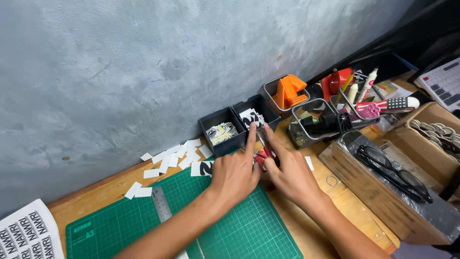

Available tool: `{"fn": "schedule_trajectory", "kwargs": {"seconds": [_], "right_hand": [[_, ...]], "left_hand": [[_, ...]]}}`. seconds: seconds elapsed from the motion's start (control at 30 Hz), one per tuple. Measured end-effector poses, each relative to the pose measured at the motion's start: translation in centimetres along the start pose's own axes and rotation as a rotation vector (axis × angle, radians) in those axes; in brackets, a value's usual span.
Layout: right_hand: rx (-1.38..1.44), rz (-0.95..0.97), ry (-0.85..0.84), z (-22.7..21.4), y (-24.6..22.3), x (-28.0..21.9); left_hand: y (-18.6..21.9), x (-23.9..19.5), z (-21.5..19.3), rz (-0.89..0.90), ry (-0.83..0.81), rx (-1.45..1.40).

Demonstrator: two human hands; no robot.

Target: The person uses a utility knife and a metal ruler to cut a strip of black 'N' letter stickers on a green cutting mat. They repeatedly align the ruler and slice the strip into individual pieces, then place the cut stickers into a nearby container.

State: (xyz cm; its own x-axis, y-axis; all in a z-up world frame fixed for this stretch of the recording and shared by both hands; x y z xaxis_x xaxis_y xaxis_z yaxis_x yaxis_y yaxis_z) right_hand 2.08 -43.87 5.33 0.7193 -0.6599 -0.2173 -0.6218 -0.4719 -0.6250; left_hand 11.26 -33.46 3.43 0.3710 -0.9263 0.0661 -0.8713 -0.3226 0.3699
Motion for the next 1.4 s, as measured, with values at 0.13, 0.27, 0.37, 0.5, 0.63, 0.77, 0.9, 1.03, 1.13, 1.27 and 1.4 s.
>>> {"fn": "schedule_trajectory", "kwargs": {"seconds": [0.13, 0.27, 0.37, 0.5, 0.63, 0.77, 0.9, 1.03, 1.13, 1.27, 1.4], "right_hand": [[0.006, -0.006, -0.031, 0.4, 0.4, -1.3], [-0.086, -0.144, 0.069, 2.2, 1.8, -1.4], [-0.079, -0.264, 0.095, 2.8, 1.1, -2.5], [0.015, -0.283, 0.024, 2.9, 0.0, -5.4], [0.041, -0.286, -0.081, 6.3, -1.0, -8.7], [-0.038, -0.327, -0.218, 11.4, -2.4, -12.3], [-0.168, -0.388, -0.217, 14.2, -3.2, -14.0], [-0.226, -0.41, -0.187, 13.8, -5.1, -14.4], [-0.245, -0.422, -0.146, 13.5, -5.2, -13.8], [-0.225, -0.385, -0.151, 13.9, -4.2, -12.1], [-0.232, -0.45, -0.124, 14.5, -4.7, -10.9]], "left_hand": [[0.3, -4.6, -1.1, -0.002, -0.024, 0.105], [-0.7, -11.2, -1.2, 0.025, 0.1, 0.364], [-2.4, -17.5, -1.2, 0.025, 0.149, 0.374], [-4.8, -26.1, -1.4, -0.03, 0.213, 0.249], [-5.4, -30.5, -0.3, -0.118, 0.173, 0.082], [-4.3, -31.3, 1.0, -0.141, 0.14, 0.01], [-3.8, -30.4, 1.8, -0.126, 0.128, 0.005], [-3.0, -29.1, 2.1, -0.09, 0.144, -0.008], [-2.8, -28.4, 2.3, -0.062, 0.163, -0.039], [-3.4, -28.7, 1.9, -0.052, 0.195, -0.006], [-3.3, -28.8, 1.4, -0.029, 0.239, 0.009]]}}
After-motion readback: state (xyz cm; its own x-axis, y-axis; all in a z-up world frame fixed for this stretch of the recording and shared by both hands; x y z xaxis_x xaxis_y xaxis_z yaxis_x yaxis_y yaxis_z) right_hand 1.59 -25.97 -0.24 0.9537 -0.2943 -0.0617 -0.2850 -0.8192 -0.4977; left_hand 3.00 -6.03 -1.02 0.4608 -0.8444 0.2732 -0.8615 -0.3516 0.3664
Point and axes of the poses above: each hand's wrist, its own x-axis towards the middle knuckle, its own z-axis out of the palm, y = z × x, the point moved 7 cm from there along x, towards the middle knuckle, and after that the axes turned 7 degrees about z, right-handed, at the moved point
